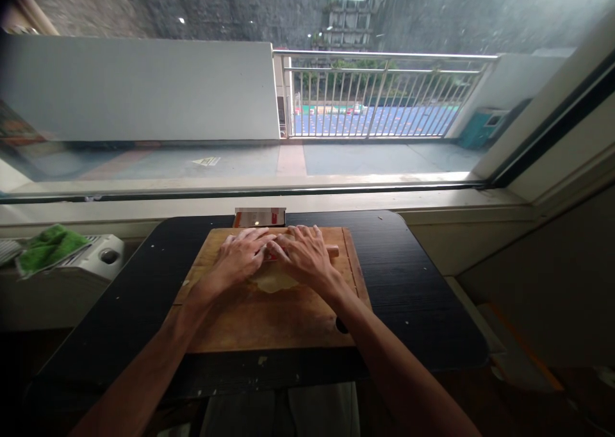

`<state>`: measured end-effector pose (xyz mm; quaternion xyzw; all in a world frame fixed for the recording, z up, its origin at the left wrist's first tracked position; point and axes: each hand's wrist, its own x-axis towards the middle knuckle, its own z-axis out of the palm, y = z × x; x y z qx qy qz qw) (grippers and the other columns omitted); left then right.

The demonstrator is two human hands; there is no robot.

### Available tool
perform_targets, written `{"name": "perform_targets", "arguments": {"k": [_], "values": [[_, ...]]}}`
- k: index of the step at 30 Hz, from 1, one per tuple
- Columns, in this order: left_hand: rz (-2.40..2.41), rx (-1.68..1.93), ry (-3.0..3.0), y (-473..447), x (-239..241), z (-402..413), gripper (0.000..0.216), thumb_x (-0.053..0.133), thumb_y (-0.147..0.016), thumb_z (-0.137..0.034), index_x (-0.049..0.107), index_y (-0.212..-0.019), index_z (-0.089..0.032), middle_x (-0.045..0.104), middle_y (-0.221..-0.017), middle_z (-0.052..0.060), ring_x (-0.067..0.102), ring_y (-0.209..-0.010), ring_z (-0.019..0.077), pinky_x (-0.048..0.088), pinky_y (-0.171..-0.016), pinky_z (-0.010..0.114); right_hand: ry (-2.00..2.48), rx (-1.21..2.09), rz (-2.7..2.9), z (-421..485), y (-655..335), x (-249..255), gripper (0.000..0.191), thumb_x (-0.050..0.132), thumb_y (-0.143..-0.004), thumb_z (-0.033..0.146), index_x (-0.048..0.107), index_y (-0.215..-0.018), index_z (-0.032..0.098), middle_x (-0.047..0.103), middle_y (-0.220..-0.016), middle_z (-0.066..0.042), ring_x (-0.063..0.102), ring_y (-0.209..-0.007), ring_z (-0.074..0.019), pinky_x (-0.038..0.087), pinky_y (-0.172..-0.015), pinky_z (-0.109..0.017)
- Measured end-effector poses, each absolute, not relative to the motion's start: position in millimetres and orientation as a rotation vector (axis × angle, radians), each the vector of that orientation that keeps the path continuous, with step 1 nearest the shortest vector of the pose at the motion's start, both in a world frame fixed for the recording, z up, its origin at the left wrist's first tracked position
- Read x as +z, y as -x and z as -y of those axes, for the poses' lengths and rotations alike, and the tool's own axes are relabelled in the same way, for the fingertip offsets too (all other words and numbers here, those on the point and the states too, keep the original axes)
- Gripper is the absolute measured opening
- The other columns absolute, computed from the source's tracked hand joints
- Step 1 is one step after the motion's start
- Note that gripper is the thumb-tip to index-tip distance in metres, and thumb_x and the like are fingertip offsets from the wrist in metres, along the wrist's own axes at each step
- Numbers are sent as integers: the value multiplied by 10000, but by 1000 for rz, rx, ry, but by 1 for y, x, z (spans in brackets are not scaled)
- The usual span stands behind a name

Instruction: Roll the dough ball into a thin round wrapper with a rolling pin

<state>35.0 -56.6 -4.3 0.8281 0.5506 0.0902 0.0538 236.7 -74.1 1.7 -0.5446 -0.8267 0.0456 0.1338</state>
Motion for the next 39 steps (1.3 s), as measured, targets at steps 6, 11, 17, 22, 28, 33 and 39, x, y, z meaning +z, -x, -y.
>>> {"name": "perform_targets", "arguments": {"k": [6,11,17,22,28,33,39], "values": [[-1645,300,-2591,-33,-6,63,486,372,-1170,-432,695,-1524,-353,619,-1691,35,564,-1528,307,461,-1237,551,1583,99,2405,75,-235,6,529,363,-1217,585,763,-1405,294,738,-1388,-100,637,-1258,-282,449,-1159,-475],[-1645,391,-2593,-32,-9,65,470,385,-1168,-422,742,-1463,-342,677,-1631,20,605,-1481,295,466,-1220,524,1584,68,2356,79,-236,5,583,396,-1194,646,766,-1380,236,727,-1405,-132,600,-1341,-302,396,-1236,-499],[-1631,386,-2625,-30,-11,65,472,387,-1167,-434,747,-1461,-350,662,-1647,22,604,-1473,298,461,-1208,525,1569,96,2395,80,-235,7,476,389,-1218,558,767,-1381,318,743,-1356,-89,625,-1250,-283,420,-1189,-505],[-1647,345,-2624,-33,-6,65,476,374,-1172,-464,771,-1416,-365,658,-1650,22,598,-1470,312,475,-1172,529,1591,87,2366,78,-233,3,465,396,-1219,511,752,-1410,282,748,-1384,-107,622,-1303,-300,414,-1221,-521],[-1659,344,-2608,-36,-5,63,508,342,-1178,-465,761,-1432,-331,663,-1645,40,609,-1455,323,442,-1216,563,1571,76,2308,74,-251,-3,544,492,-1182,427,611,-1615,119,638,-1606,-218,488,-1570,-346,389,-1310,-546],[-1638,321,-2613,-35,-3,64,501,356,-1171,-438,759,-1445,-324,636,-1673,41,604,-1466,323,441,-1229,569,1625,33,2381,81,-270,-2,646,563,-1142,606,632,-1606,162,658,-1599,-206,555,-1524,-375,376,-1315,-595],[-1653,277,-2625,-41,-3,64,483,375,-1170,-415,759,-1447,-320,630,-1676,71,590,-1490,353,462,-1205,630,1611,49,2404,85,-268,2,571,503,-1166,627,695,-1519,221,696,-1546,-141,588,-1464,-339,420,-1263,-525]]}}
